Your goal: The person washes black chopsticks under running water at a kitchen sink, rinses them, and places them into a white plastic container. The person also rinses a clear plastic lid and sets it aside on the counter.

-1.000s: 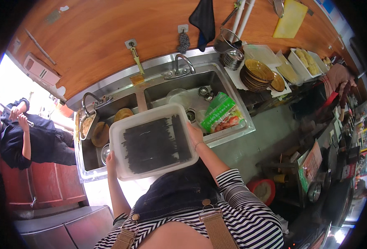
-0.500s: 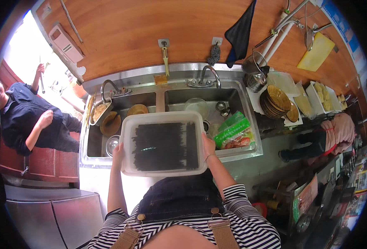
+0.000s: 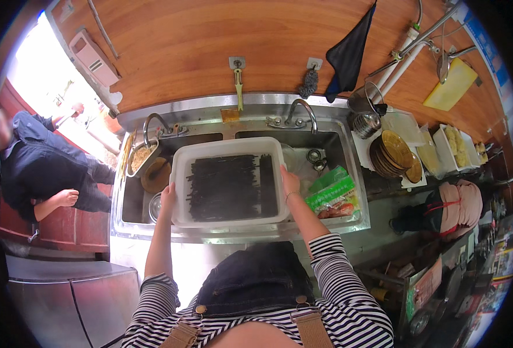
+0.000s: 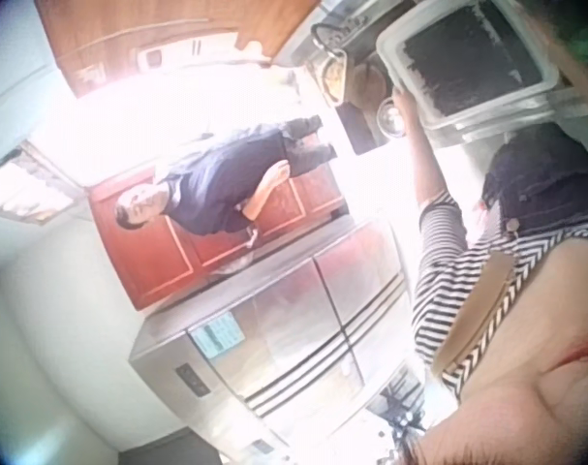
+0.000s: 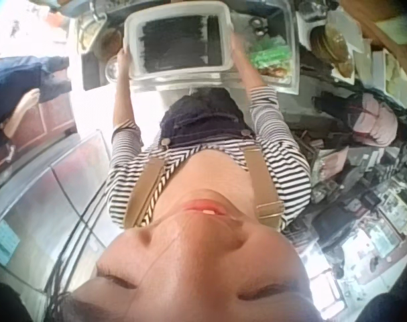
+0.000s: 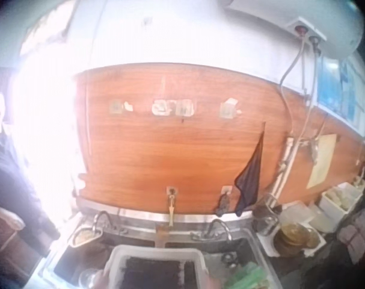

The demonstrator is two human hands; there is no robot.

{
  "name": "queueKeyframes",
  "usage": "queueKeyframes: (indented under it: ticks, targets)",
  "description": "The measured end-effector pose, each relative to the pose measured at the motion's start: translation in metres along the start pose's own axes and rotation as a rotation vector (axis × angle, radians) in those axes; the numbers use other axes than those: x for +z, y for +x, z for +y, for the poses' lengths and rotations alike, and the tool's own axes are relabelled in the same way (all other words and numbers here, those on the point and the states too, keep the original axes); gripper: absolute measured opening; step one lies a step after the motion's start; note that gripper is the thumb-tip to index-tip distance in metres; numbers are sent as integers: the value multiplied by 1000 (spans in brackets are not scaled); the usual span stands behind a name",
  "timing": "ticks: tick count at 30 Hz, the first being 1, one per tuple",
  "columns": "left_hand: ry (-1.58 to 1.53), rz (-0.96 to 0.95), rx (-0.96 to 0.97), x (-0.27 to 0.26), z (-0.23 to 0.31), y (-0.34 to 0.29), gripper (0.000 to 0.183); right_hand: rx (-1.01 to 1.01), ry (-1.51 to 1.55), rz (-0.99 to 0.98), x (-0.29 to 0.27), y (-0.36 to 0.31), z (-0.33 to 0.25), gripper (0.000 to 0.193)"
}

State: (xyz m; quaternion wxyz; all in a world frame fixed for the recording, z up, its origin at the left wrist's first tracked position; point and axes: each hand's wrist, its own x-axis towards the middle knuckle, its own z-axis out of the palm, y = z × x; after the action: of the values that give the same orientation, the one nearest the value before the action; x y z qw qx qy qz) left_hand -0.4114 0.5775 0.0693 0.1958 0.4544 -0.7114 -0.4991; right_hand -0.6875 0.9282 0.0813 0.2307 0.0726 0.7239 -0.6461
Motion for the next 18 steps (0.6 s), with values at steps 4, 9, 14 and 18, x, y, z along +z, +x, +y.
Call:
queueKeyframes:
  ticks: [4, 9, 14, 18]
  targets:
    - [96, 65, 17, 7, 7, 26, 50, -44, -136, 86, 16, 28, -13, 52]
    - [144, 50, 12, 14, 15, 59, 50, -96, -165, 72, 29, 56, -23, 60]
    - [195, 68, 87, 26, 30, 102, 49, -169, -288, 181, 49, 95, -36, 62]
    - [191, 42, 77, 32, 41, 130, 48, -188, -299, 231, 60, 107, -39, 63]
